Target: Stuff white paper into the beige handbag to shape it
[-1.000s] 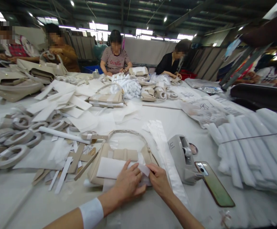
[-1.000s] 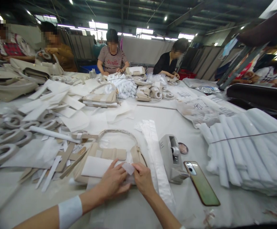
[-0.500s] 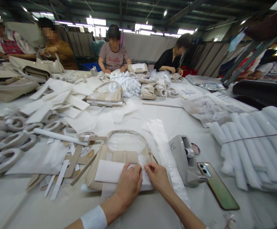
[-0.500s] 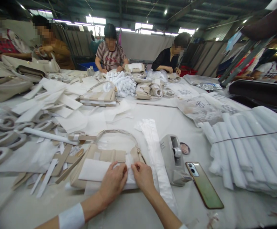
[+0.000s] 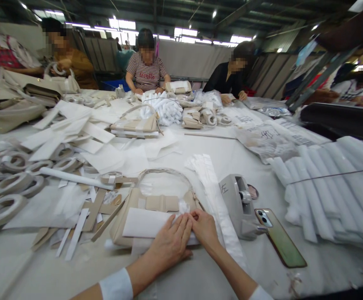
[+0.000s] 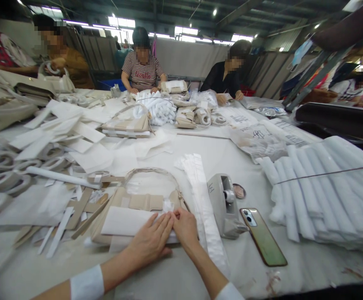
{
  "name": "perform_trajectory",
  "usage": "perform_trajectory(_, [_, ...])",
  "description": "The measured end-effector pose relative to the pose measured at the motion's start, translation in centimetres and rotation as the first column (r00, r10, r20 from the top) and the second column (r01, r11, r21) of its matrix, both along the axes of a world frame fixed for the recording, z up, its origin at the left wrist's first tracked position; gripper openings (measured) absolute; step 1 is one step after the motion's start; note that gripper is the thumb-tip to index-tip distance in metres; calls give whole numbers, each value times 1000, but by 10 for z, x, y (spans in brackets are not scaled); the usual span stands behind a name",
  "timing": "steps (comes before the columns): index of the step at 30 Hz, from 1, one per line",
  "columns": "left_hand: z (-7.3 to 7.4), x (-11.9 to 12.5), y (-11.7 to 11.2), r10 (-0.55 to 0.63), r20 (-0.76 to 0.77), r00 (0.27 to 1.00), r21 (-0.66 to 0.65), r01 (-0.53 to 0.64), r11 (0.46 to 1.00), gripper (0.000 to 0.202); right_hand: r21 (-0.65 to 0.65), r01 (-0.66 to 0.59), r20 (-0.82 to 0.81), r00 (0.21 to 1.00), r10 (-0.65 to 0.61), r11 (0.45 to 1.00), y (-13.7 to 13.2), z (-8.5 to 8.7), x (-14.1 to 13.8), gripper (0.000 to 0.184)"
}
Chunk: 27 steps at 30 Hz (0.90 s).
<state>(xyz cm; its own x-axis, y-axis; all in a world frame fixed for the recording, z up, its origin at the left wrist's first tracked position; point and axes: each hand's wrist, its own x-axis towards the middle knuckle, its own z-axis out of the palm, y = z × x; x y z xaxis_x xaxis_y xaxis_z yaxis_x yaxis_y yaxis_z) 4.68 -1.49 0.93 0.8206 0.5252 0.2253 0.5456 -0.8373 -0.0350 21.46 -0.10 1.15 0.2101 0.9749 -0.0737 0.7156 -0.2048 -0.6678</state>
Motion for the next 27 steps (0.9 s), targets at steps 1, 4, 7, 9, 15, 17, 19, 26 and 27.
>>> perform_trajectory(1, [-2, 2, 0, 18, -10, 1000, 7, -18, 1000, 75, 12, 12, 2, 1000, -12, 1000, 0, -1, 0, 22])
perform_trajectory(4, [-4, 5, -1, 57, -20, 998, 18, -57, 998, 66, 166, 29, 0, 1000, -29, 986, -2, -5, 0, 22])
perform_trajectory(7, [-6, 6, -1, 58, -13, 998, 23, -58, 998, 62, 378, -191, 130, 980, 152, 906, -2, -7, 2, 29])
perform_trajectory(9, [-7, 6, -1, 54, 4, 999, 28, -55, 998, 62, 374, -422, 291, 899, 327, 826, -1, -6, 4, 34])
perform_trajectory(15, [-11, 7, 0, 70, 21, 997, 34, -71, 997, 61, 112, -627, 486, 711, 508, 771, 7, -1, 6, 38])
perform_trajectory(17, [-11, 7, 0, 68, 17, 998, 36, -69, 997, 59, 35, -640, 522, 666, 532, 767, 10, 2, 6, 34])
perform_trajectory(19, [-10, 7, 0, 69, 13, 998, 38, -70, 997, 58, -34, -651, 565, 613, 552, 758, 13, 8, 6, 32])
perform_trajectory(26, [-6, 8, 0, 76, 39, 996, 39, -77, 996, 61, -109, -756, 615, 459, 641, 646, 22, 26, 17, 41])
perform_trajectory(27, [-6, 8, -1, 80, 40, 996, 39, -81, 996, 61, -105, -760, 600, 466, 650, 642, 23, 24, 19, 43])
